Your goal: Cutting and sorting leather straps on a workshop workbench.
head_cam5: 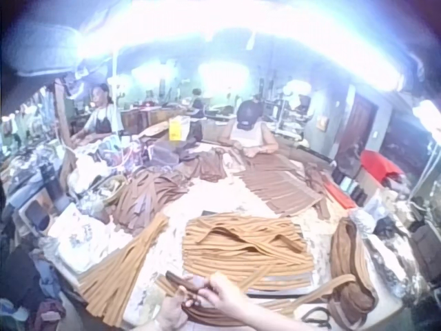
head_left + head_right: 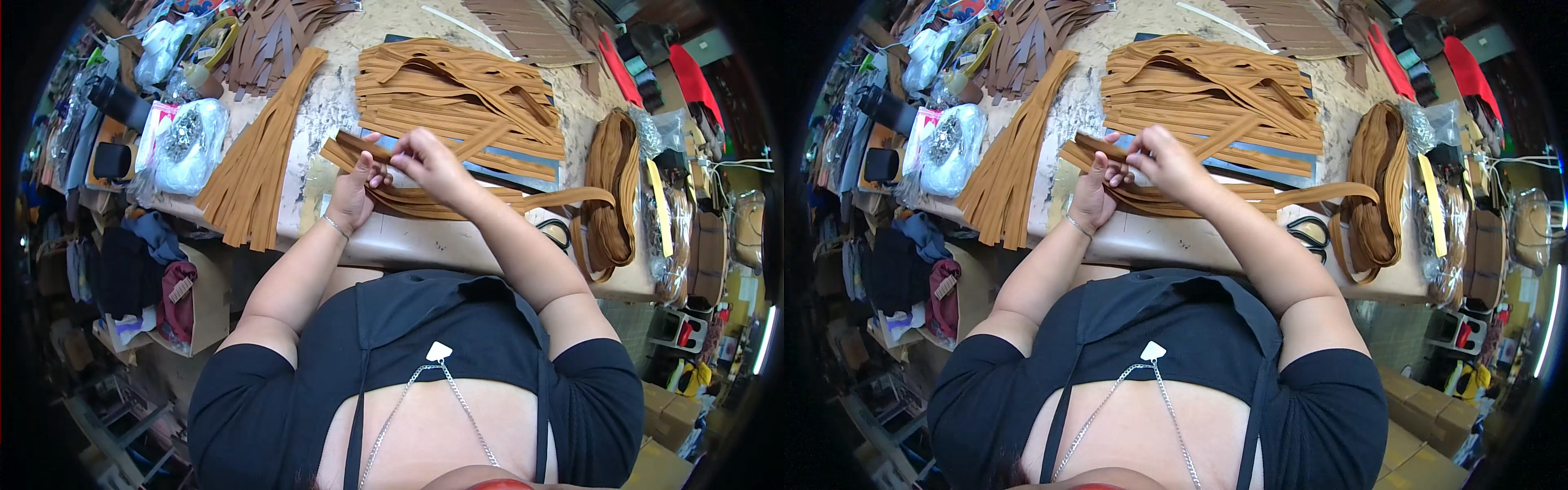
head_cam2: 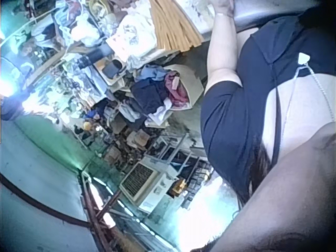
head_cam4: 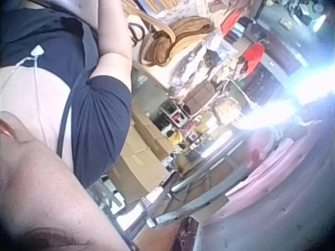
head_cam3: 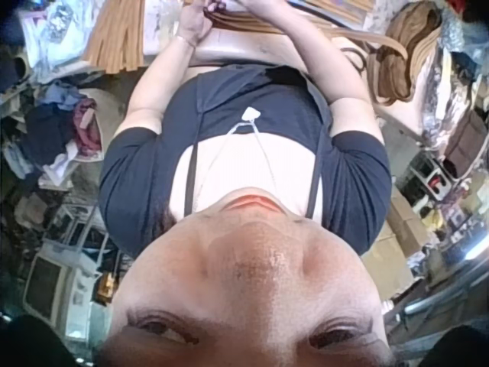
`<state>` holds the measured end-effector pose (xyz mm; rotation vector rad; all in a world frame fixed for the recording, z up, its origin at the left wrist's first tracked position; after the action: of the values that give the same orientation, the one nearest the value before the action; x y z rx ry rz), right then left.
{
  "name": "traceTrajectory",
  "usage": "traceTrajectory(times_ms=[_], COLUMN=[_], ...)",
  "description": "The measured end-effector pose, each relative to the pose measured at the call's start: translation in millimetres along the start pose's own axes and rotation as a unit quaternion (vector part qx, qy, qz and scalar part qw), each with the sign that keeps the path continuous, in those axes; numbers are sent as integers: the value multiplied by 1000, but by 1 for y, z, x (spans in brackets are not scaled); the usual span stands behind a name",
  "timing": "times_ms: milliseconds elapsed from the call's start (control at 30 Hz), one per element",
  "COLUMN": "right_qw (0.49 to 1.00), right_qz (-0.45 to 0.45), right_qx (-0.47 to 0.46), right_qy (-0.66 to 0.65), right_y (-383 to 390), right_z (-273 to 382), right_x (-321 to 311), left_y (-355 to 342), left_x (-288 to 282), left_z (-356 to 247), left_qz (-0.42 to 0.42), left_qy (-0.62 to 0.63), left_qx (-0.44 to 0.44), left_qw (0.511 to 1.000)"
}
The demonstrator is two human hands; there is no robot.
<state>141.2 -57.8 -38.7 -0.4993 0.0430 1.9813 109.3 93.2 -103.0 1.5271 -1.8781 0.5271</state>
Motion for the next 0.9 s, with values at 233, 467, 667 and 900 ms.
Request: traceTrajectory(times_ms=[233, 467, 667, 900], right_qw=[981, 926, 933, 989], right_qz=[-17, -5, -8, 82], right_qx=[13, -28, -35, -42], right_qy=[195, 376, 358, 112], right_y=[-5, -12, -11, 0], right_z=[-13, -28, -34, -4], right_x=[-11, -28, -26, -14], left_y=[-5, -5, -7, 9], left_x=[-12, 7, 2, 19], left_z=[5, -4, 2, 9], left_qz=[-40, -41, -32, -114], left_qy=[-148, -39, -25, -32], left_qx=[19, 29, 17, -49], left_qw=[988, 998, 999, 992])
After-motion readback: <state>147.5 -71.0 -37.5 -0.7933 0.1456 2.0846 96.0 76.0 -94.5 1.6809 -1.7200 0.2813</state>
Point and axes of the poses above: each hand's wrist, its own y-axis away from the middle knuckle, its own x-axis out of the palm, z = x × y, the point moved 3 cm from there along -y, towards the middle knuckle, and after that the axes turned 11 degrees about -y, right-handed, at the moved point
